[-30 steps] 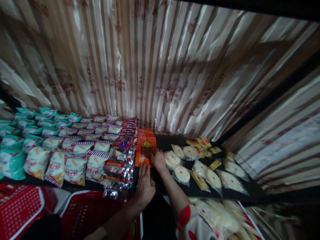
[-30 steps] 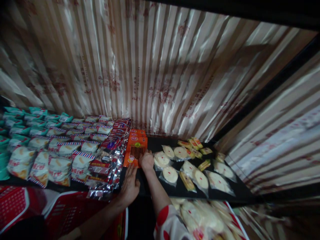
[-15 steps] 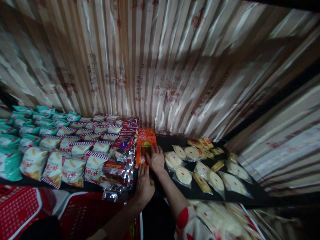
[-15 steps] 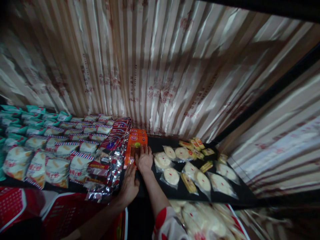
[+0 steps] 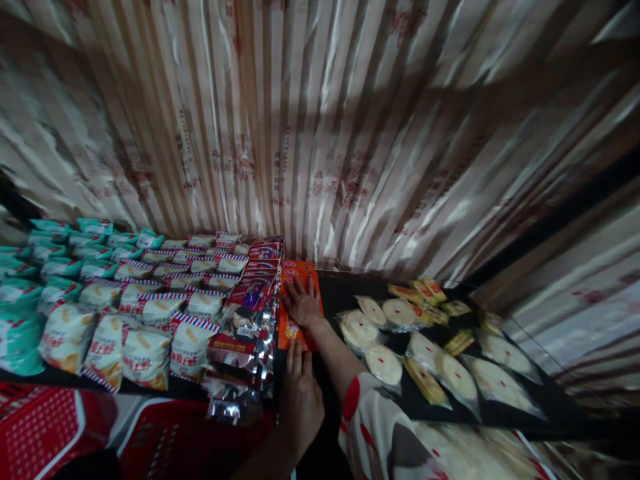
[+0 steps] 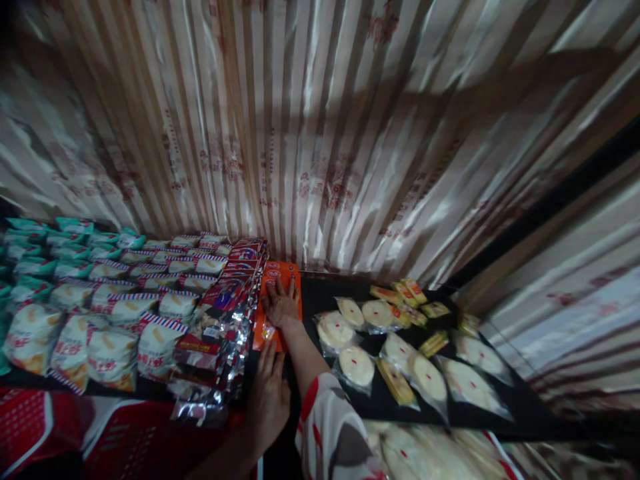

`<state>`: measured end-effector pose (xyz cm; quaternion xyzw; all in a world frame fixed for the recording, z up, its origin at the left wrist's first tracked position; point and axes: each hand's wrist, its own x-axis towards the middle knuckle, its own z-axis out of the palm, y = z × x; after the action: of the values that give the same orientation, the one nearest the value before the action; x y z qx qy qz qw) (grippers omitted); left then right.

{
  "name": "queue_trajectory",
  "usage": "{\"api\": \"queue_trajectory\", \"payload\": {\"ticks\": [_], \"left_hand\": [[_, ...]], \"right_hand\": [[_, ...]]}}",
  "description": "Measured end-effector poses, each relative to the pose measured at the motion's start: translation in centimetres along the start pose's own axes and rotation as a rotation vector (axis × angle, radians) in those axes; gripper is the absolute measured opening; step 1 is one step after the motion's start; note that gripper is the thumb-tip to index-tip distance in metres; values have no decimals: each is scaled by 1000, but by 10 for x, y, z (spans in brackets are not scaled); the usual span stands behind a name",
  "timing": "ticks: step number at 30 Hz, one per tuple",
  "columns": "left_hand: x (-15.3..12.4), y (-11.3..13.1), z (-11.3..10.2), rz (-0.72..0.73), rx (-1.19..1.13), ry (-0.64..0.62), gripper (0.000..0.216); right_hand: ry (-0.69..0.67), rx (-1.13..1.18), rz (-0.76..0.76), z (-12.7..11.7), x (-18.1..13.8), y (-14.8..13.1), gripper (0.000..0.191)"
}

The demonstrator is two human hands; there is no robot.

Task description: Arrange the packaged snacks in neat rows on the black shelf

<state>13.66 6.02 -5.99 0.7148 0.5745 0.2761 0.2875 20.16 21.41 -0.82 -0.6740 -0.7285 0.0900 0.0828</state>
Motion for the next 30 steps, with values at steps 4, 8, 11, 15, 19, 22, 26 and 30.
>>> {"api": "queue_trajectory", "payload": {"ticks": [4, 8, 11, 15, 19, 22, 26, 30], "left_hand": [[-2, 1, 0, 2, 33, -15, 58], [-3, -2, 1, 14, 70, -20, 55], [-3, -1, 0, 14, 52, -22, 55], [-3, 3, -4, 22, 75, -30, 54], [-2, 7, -9, 71, 103, -16, 55], [-7, 10, -17, 125, 120, -30, 57], [-30, 11, -33, 280, 56, -79, 51], [-75, 3, -46, 405, -93, -176, 42]], "right_hand": [[5, -15, 16, 7, 2, -1, 57], [25, -27, 47, 11, 3, -2, 58], [11, -28, 53, 11, 4, -2, 59], [7, -5, 40, 11, 5, 1, 56], [124, 35, 11, 10, 4, 4, 44], [227, 125, 15, 7, -7, 4, 41], [332, 319, 83, 2, -44, 0, 41], [441, 482, 122, 4, -104, -12, 39]]}}
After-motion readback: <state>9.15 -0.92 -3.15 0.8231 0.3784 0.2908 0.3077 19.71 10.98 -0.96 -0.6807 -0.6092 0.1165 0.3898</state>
